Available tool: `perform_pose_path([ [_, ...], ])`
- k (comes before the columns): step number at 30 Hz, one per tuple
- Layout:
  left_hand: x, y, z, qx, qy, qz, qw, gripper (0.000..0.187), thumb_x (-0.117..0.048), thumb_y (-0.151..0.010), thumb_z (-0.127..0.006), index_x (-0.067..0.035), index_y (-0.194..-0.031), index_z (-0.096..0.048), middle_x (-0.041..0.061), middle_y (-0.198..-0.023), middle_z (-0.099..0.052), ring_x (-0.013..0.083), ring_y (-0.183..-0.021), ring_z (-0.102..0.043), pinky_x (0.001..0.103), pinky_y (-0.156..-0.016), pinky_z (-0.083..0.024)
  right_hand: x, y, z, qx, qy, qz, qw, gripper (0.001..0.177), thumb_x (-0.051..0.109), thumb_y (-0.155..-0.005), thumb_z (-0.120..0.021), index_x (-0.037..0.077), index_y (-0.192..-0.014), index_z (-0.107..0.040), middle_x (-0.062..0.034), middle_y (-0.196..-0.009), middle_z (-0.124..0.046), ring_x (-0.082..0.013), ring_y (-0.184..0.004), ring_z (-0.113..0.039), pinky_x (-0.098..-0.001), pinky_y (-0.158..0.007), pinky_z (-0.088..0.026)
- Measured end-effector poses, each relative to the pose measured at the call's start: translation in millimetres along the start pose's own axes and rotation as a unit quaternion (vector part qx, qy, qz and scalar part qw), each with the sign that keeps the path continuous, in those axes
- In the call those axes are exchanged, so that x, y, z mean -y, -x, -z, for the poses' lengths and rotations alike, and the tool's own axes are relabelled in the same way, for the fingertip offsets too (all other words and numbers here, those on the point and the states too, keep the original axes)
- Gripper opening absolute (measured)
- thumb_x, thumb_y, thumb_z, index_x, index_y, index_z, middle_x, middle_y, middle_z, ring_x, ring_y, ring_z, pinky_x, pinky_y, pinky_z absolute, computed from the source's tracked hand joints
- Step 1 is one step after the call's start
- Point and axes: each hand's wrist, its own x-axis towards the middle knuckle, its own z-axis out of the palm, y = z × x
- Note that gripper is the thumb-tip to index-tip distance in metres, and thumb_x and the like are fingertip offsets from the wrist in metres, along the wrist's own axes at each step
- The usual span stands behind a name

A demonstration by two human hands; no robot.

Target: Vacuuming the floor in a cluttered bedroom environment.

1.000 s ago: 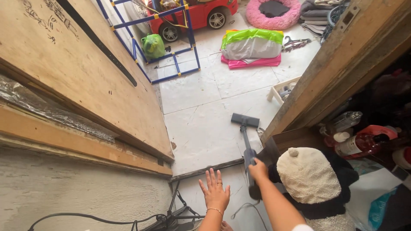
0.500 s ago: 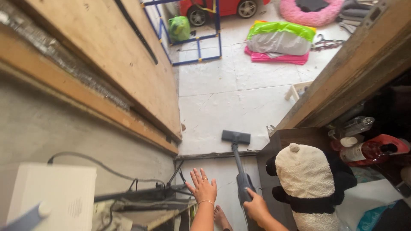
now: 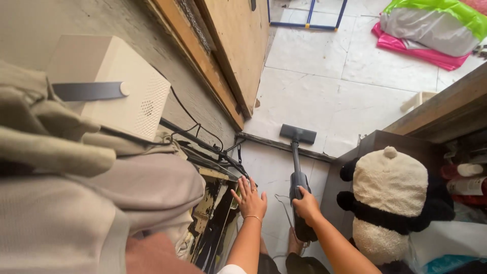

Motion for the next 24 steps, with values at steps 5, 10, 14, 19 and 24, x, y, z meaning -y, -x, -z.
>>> perform_pose_path([
  [5,17.9,21.2,-23.7,0.0,-0.008,-0.024,1.0,0.079,-0.052,-0.097,-0.046,-0.014,-0.162,-0.019,0.011,-0.171,-0.004,0.0282,-0.157,0.003,0.059,-0.123,0.003,-61.3,30.6,-18.9,-0.007,0.074,0.014,0.997,0.079,0.014,-0.079,-0.069,0.021,-0.154,-0.045,-0.0153,-0.101,-0.074,-0.0238,-0.08,-0.071,-0.0381,-0.074,-0.056],
  [10,45.1,45.7,-54.9,0.011,-0.016,-0.051,0.998,0.079,-0.051,-0.098,-0.045,-0.016,-0.163,-0.017,0.01,-0.17,-0.004,0.0274,-0.157,0.004,0.06,-0.123,0.005,-98.1,90.4,-42.2,-0.028,0.092,0.025,0.995,0.078,0.017,-0.077,-0.068,0.023,-0.153,-0.048,-0.0176,-0.101,-0.077,-0.0269,-0.084,-0.074,-0.0385,-0.08,-0.056],
  [14,80.7,80.5,-80.4,-0.004,-0.017,-0.09,0.996,0.081,-0.051,-0.097,-0.048,-0.012,-0.162,-0.019,0.011,-0.171,-0.005,0.0274,-0.158,0.004,0.061,-0.122,0.005,-119.9,160.4,-70.7,-0.002,0.093,-0.045,0.995,0.078,0.017,-0.079,-0.061,0.027,-0.155,-0.047,-0.02,-0.099,-0.081,-0.0313,-0.087,-0.077,-0.04,-0.083,-0.057],
  [19,119.4,117.5,-94.7,-0.049,-0.015,-0.146,0.988,0.082,-0.051,-0.095,-0.052,-0.01,-0.16,-0.021,0.014,-0.171,-0.005,0.0286,-0.157,0.003,0.063,-0.121,0.004,-225.9,149.1,-148.8,-0.065,0.102,0.016,0.993,0.074,0.019,-0.076,-0.063,0.025,-0.149,-0.054,-0.0207,-0.108,-0.076,-0.0331,-0.096,-0.074,-0.0397,-0.086,-0.057],
  [24,154.4,143.7,-114.5,-0.054,-0.015,-0.194,0.979,0.084,-0.052,-0.095,-0.053,-0.008,-0.16,-0.021,0.016,-0.17,-0.006,0.0306,-0.157,0.003,0.064,-0.121,0.005,-187.4,205.8,-170.8,-0.047,0.5,0.022,0.865,0.067,0.05,-0.089,-0.072,0.041,-0.15,-0.046,-0.0269,-0.137,-0.052,-0.0507,-0.136,-0.04,-0.055,-0.116,-0.033],
])
